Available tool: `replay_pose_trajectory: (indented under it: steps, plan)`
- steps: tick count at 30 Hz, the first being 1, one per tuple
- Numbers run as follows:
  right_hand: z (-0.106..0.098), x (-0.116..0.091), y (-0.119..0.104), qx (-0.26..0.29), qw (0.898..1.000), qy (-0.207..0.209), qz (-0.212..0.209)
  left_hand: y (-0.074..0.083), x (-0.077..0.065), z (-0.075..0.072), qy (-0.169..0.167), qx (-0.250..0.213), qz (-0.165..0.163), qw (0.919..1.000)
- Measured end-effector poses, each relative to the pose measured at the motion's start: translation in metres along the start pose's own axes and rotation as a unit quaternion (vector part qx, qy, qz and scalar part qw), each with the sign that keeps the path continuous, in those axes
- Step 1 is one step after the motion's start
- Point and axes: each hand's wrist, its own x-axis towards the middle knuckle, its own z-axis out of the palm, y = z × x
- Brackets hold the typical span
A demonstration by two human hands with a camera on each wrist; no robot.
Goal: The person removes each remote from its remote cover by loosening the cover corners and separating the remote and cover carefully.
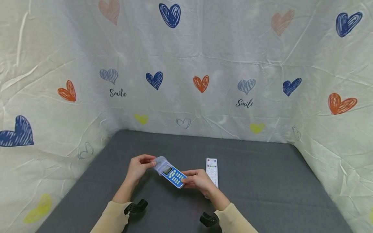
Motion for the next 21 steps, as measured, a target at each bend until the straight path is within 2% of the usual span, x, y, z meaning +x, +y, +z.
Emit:
replay_pose_trajectory:
  steps: [3,6,12,15,21]
  plan:
    - [-0.001,0.000,0.001,0.005,1.000,-0.001,0.003,-0.009,0.003,0.002,-0.024,0.021,0.014,0.9994]
    - [-0.002,0.000,0.001,0.005,1.000,0.001,0.004,-0.009,0.005,0.003,-0.054,0.040,0.023,0.9975]
    - [-0.004,0.000,0.001,0.004,1.000,0.006,0.007,-0.007,0.009,0.007,-0.088,0.057,0.008,0.9945]
    - [-0.004,-0.001,-0.001,0.000,1.000,0.002,0.006,-0.006,0.011,0.010,-0.090,0.067,0.005,0.9937]
    - [-0.003,-0.001,-0.004,0.001,1.000,-0.002,0.007,-0.003,0.011,0.013,-0.053,0.058,0.008,0.9969]
